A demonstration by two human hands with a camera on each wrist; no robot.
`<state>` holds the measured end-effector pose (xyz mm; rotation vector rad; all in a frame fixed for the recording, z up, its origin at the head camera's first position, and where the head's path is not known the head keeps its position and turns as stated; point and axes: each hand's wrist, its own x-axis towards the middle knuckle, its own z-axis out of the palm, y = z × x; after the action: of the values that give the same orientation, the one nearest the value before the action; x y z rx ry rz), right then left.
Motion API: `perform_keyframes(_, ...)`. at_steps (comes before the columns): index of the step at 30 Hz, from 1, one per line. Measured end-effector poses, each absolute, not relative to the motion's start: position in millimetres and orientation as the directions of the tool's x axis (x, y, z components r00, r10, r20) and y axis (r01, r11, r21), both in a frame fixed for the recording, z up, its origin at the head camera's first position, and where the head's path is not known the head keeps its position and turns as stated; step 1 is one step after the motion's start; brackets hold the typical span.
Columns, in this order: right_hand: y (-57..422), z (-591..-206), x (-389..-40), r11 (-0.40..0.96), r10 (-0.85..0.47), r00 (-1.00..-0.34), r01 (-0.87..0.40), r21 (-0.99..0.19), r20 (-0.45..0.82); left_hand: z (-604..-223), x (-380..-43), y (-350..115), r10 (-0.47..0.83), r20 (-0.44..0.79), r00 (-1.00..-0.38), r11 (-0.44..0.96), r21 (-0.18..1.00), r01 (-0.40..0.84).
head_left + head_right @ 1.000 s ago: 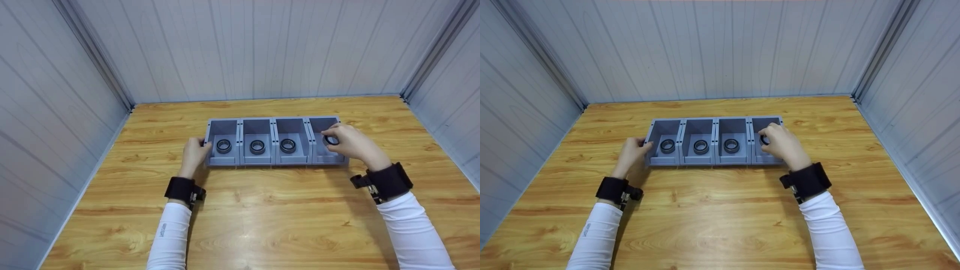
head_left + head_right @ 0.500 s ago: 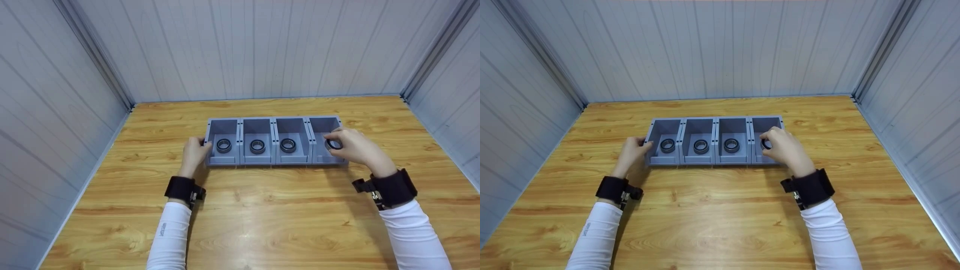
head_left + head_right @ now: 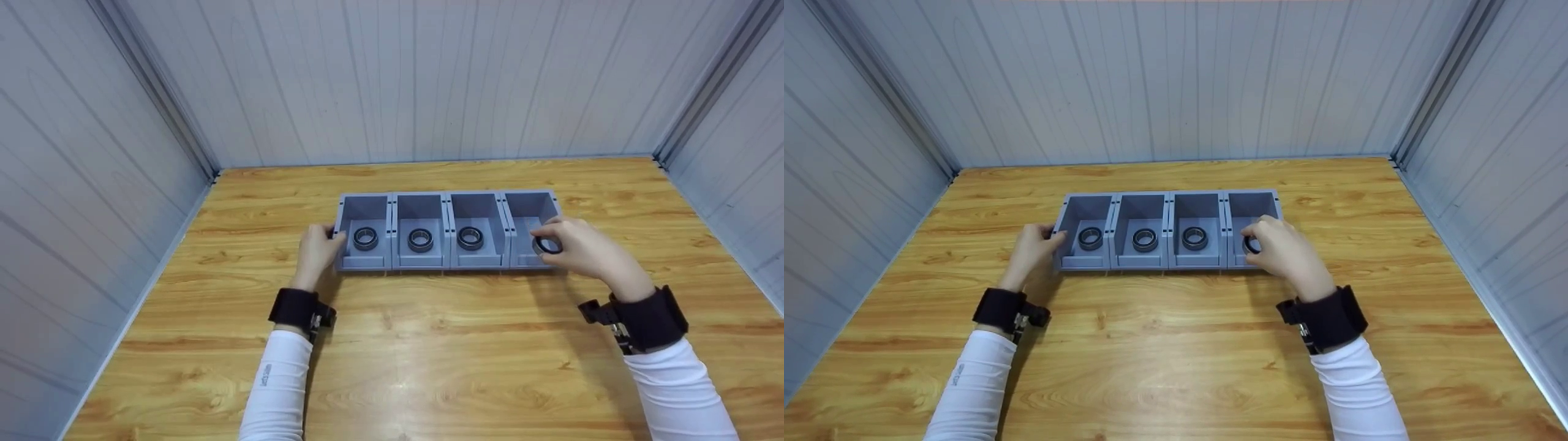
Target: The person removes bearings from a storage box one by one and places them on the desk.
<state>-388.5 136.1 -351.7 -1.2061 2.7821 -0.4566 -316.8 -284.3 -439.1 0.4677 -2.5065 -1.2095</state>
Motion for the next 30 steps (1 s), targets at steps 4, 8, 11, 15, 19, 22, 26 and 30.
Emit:
perform_keyframes(4,137,-352,-385,0.636,-0.732,-0.677,-0.718,-0.281,0.074,-439,-318,-284,-0.425,0.131,-0.896,0.583,0.796,-0.16)
perform_keyframes(8,139,-354,-382,0.628,-0.736,-0.67,-0.728,-0.276,0.093,-440,-319,-285,-0.425,0.151,-0.892,0.624,0.763,-0.168)
perform_keyframes(11,140,-354,-379,0.633,-0.732,-0.675,-0.722,-0.28,0.087,-440,-320,-286,-0.422,0.163,-0.892,0.651,0.739,-0.173)
perform_keyframes(15,142,-355,-374,0.637,-0.73,-0.678,-0.72,-0.276,0.084,-440,-320,-286,-0.419,0.169,-0.892,0.651,0.741,-0.166)
perform_keyframes(19,143,-356,-371,0.631,-0.736,-0.671,-0.728,-0.267,0.09,-439,-320,-286,-0.413,0.172,-0.895,0.648,0.746,-0.156)
perform_keyframes(22,145,-356,-368,0.631,-0.736,-0.671,-0.728,-0.267,0.088,-439,-319,-286,-0.409,0.169,-0.897,0.645,0.749,-0.153)
perform_keyframes(26,147,-356,-363,0.633,-0.734,-0.674,-0.724,-0.274,0.084,-439,-320,-286,-0.412,0.172,-0.895,0.649,0.745,-0.155)
perform_keyframes(30,148,-357,-359,0.638,-0.73,-0.679,-0.718,-0.279,0.078,-438,-319,-286,-0.415,0.167,-0.894,0.646,0.746,-0.161)
